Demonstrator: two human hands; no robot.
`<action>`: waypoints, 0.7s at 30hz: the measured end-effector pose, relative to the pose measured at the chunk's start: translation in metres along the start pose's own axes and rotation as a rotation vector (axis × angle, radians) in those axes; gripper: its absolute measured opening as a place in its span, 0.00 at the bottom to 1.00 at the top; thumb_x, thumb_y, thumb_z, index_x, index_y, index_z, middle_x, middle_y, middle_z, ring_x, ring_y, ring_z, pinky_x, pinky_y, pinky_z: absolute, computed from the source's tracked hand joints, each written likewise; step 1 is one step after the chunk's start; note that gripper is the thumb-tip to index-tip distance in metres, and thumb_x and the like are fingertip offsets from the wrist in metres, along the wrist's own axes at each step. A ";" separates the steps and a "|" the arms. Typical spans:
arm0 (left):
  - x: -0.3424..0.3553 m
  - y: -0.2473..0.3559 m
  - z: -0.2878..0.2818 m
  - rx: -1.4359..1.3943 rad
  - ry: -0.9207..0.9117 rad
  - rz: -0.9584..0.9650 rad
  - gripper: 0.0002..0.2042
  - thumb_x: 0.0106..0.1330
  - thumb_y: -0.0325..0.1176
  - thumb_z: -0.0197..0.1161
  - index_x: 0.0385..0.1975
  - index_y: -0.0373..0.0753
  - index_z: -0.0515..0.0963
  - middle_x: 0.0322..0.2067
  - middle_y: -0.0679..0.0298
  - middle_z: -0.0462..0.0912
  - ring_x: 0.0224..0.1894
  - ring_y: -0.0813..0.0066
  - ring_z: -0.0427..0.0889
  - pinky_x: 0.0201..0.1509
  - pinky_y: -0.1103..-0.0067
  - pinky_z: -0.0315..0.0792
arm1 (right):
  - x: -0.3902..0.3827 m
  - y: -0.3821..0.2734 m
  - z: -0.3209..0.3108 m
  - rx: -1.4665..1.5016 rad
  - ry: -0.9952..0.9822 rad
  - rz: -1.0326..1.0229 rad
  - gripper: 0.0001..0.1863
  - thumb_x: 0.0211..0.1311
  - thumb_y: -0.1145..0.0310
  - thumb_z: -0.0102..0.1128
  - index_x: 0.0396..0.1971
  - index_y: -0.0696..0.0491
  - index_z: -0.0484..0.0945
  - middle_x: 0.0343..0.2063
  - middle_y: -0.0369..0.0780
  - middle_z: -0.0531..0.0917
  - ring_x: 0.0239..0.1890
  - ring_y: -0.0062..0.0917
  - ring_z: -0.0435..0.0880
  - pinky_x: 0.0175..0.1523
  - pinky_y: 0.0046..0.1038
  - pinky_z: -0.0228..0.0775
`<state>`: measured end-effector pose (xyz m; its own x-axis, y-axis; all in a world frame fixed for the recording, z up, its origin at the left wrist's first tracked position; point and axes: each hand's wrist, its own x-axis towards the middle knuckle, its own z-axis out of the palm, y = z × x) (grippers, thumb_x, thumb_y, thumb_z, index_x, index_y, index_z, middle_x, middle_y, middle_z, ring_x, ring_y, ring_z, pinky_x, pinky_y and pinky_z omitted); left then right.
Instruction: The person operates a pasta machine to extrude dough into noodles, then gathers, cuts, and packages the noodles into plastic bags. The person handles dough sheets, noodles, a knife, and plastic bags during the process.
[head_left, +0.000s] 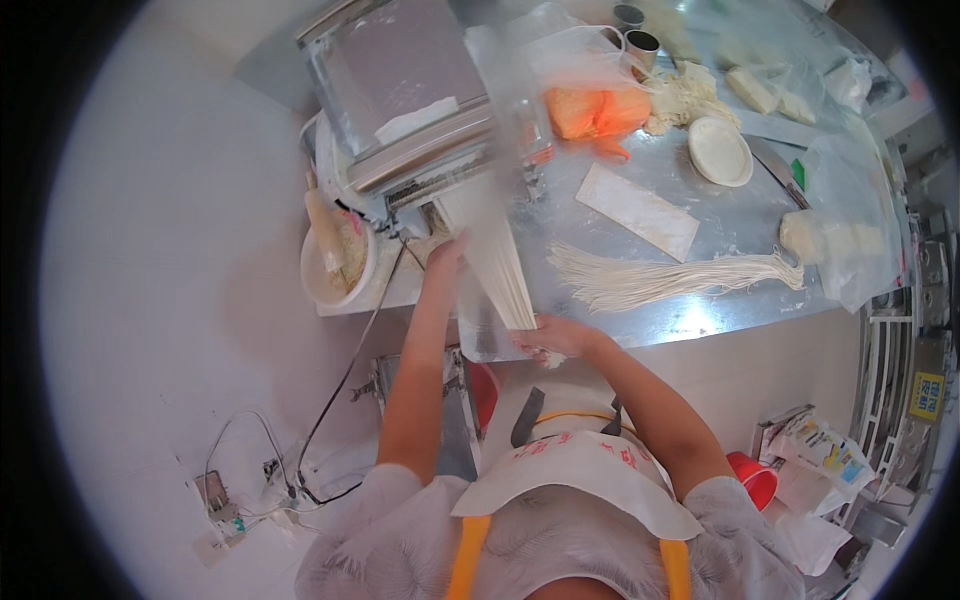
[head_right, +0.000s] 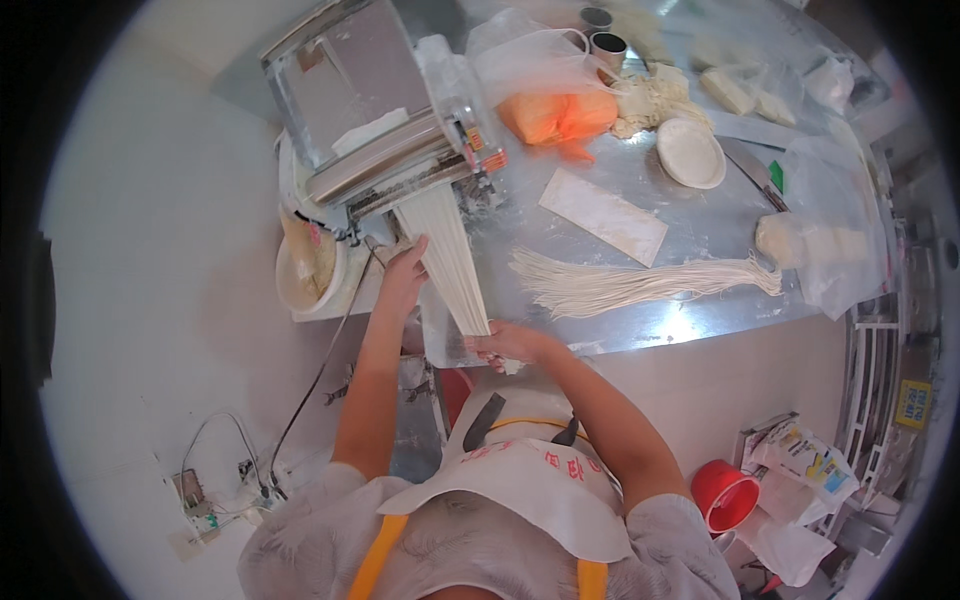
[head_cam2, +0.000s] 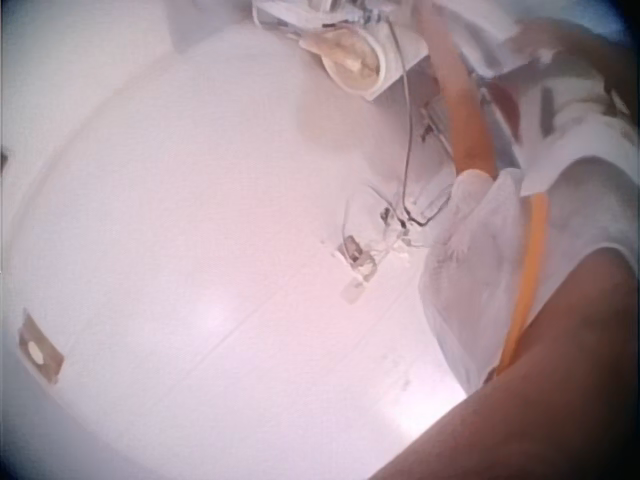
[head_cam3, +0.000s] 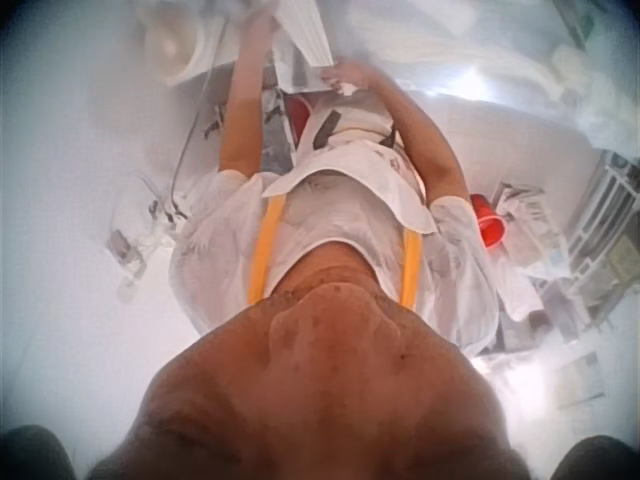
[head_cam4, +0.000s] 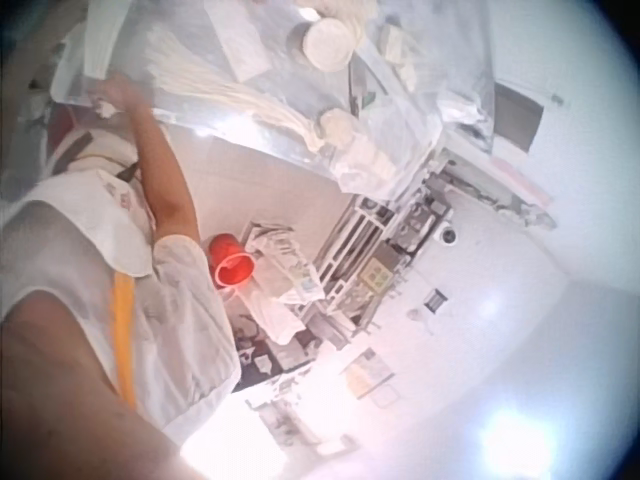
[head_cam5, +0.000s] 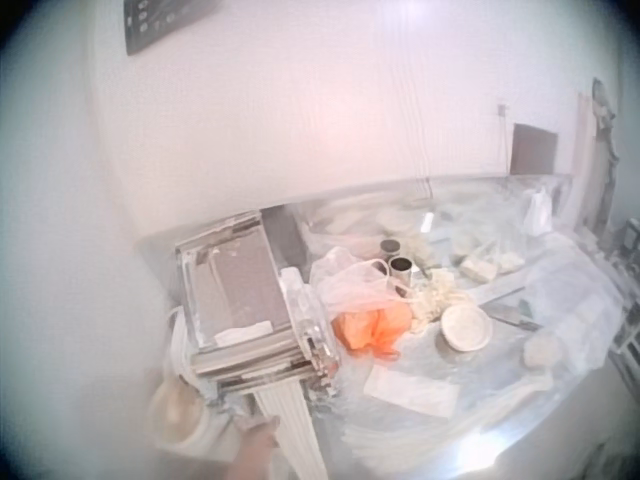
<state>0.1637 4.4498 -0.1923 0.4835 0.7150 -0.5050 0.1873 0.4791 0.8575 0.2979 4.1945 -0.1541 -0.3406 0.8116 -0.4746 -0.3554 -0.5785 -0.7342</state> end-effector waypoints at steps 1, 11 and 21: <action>0.010 -0.001 -0.005 -0.115 -0.100 -0.019 0.25 0.71 0.44 0.69 0.60 0.34 0.76 0.54 0.58 0.83 0.55 0.65 0.82 0.59 0.68 0.75 | -0.001 0.002 0.002 -0.024 0.014 0.012 0.18 0.76 0.51 0.61 0.35 0.51 0.74 0.25 0.32 0.72 0.25 0.19 0.70 0.33 0.26 0.68; 0.058 0.016 0.016 -0.750 -0.510 -0.137 0.19 0.75 0.33 0.63 0.61 0.33 0.75 0.54 0.56 0.84 0.57 0.60 0.83 0.65 0.66 0.76 | -0.013 0.003 0.034 -0.092 0.024 0.074 0.15 0.76 0.54 0.60 0.34 0.50 0.74 0.24 0.30 0.71 0.24 0.17 0.71 0.31 0.25 0.68; 0.060 0.020 0.042 -0.708 -0.589 -0.051 0.30 0.72 0.36 0.58 0.70 0.23 0.63 0.68 0.46 0.72 0.70 0.50 0.71 0.78 0.57 0.62 | -0.045 0.001 0.044 -0.181 -0.031 0.026 0.22 0.74 0.47 0.61 0.28 0.50 0.73 0.21 0.29 0.68 0.23 0.16 0.69 0.29 0.25 0.65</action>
<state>0.2326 4.4805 -0.2007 0.8823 0.4029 -0.2433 -0.2527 0.8417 0.4772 0.2746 4.1536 -0.1122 -0.3750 0.7919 -0.4818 -0.1842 -0.5731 -0.7985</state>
